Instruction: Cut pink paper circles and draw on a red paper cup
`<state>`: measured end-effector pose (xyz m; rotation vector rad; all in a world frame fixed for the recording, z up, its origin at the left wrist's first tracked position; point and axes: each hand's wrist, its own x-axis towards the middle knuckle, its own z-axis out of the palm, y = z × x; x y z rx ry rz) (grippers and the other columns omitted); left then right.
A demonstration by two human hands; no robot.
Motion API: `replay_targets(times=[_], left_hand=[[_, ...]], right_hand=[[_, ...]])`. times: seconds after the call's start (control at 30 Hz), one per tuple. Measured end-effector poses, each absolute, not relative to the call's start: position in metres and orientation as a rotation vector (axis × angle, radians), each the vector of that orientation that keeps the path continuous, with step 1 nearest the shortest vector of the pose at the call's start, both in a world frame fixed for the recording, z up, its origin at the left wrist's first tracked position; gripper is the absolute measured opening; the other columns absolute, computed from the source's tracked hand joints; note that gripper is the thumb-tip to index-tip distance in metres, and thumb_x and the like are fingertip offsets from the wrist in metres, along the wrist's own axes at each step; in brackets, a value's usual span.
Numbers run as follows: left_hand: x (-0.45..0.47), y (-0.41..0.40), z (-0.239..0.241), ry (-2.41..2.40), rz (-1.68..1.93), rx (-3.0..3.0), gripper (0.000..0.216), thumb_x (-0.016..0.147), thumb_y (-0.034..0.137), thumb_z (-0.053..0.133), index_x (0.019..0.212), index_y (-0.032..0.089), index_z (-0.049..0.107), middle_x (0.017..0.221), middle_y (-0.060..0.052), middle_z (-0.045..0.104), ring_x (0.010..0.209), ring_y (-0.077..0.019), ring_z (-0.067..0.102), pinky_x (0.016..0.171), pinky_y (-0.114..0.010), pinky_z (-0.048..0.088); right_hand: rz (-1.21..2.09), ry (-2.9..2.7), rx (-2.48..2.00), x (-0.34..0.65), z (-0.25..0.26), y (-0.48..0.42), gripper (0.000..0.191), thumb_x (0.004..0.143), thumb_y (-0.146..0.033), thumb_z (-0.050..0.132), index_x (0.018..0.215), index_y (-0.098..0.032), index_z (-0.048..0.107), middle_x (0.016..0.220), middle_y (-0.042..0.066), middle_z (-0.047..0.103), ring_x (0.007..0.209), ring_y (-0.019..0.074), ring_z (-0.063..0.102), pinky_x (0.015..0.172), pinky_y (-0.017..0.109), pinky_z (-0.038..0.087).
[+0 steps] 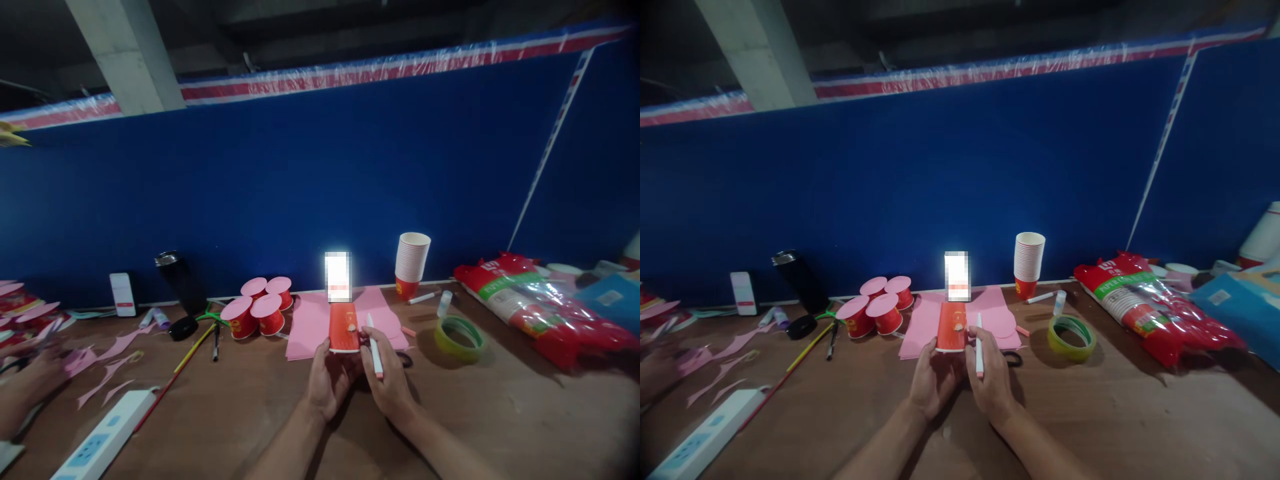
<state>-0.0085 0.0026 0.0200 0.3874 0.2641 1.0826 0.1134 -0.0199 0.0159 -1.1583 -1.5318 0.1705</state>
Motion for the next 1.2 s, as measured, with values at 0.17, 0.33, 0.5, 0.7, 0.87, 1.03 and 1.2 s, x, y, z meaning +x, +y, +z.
replay_targets(times=[0.17, 0.33, 0.5, 0.7, 0.87, 1.03, 1.2], left_hand=[[-0.0081, 0.0028, 0.0197, 0.278, 1.079, 0.386, 0.041, 0.086, 0.036, 0.048, 0.115, 0.01, 0.059, 0.108, -0.014, 0.068, 0.093, -0.0226, 0.065, 0.093, -0.039, 0.044], [-0.0086, 0.0033, 0.0189, 0.281, 1.082, 0.389, 0.042, 0.087, 0.036, 0.047, 0.117, 0.01, 0.058, 0.108, -0.014, 0.068, 0.096, -0.0227, 0.064, 0.092, -0.038, 0.045], [-0.0089, 0.0039, 0.0166, 0.279, 1.078, 0.399, 0.042, 0.087, 0.036, 0.046, 0.117, 0.009, 0.058, 0.108, -0.014, 0.068, 0.092, -0.0233, 0.065, 0.088, -0.039, 0.047], [-0.0088, 0.0029, 0.0182, 0.264, 1.069, 0.399, 0.042, 0.088, 0.036, 0.045, 0.118, 0.009, 0.058, 0.108, -0.015, 0.067, 0.091, -0.0224, 0.065, 0.088, -0.038, 0.047], [-0.0089, 0.0035, 0.018, 0.285, 1.068, 0.39, 0.042, 0.087, 0.036, 0.047, 0.115, 0.008, 0.06, 0.106, -0.015, 0.068, 0.087, -0.021, 0.066, 0.089, -0.037, 0.047], [-0.009, 0.0036, 0.0169, 0.278, 1.064, 0.387, 0.043, 0.087, 0.036, 0.047, 0.117, 0.008, 0.059, 0.105, -0.015, 0.069, 0.087, -0.0213, 0.066, 0.088, -0.037, 0.047], [-0.0085, 0.0029, 0.0174, 0.279, 1.073, 0.383, 0.042, 0.087, 0.036, 0.047, 0.116, 0.009, 0.059, 0.106, -0.014, 0.068, 0.089, -0.022, 0.066, 0.089, -0.038, 0.047]], right_hand=[[0.172, -1.534, -1.161, 0.1138, 0.0161, -0.0199, 0.027, 0.091, -0.02, 0.044, 0.118, -0.021, 0.049, 0.112, 0.009, 0.061, 0.105, 0.0217, 0.058, 0.089, 0.036, 0.049], [0.178, -1.534, -1.179, 0.1138, 0.0148, -0.0189, 0.026, 0.091, -0.021, 0.043, 0.116, -0.02, 0.049, 0.111, 0.01, 0.061, 0.103, 0.0224, 0.059, 0.088, 0.038, 0.049], [0.177, -1.538, -1.171, 0.1134, 0.0137, -0.0167, 0.025, 0.091, -0.021, 0.043, 0.116, -0.02, 0.049, 0.11, 0.01, 0.061, 0.101, 0.0221, 0.059, 0.087, 0.037, 0.05], [0.156, -1.533, -1.176, 0.1135, 0.0146, -0.0184, 0.025, 0.091, -0.021, 0.044, 0.116, -0.02, 0.05, 0.109, 0.01, 0.062, 0.101, 0.0217, 0.06, 0.087, 0.036, 0.05], [0.164, -1.539, -1.178, 0.1137, 0.0154, -0.018, 0.026, 0.091, -0.021, 0.044, 0.116, -0.019, 0.049, 0.109, 0.01, 0.063, 0.101, 0.0215, 0.061, 0.087, 0.036, 0.051], [0.165, -1.536, -1.18, 0.1135, 0.015, -0.0171, 0.026, 0.091, -0.021, 0.043, 0.117, -0.02, 0.049, 0.111, 0.01, 0.062, 0.103, 0.022, 0.059, 0.09, 0.038, 0.049], [0.164, -1.533, -1.171, 0.1142, 0.0123, -0.0167, 0.027, 0.09, -0.022, 0.044, 0.117, -0.019, 0.05, 0.11, 0.01, 0.062, 0.102, 0.0223, 0.06, 0.088, 0.038, 0.05]])
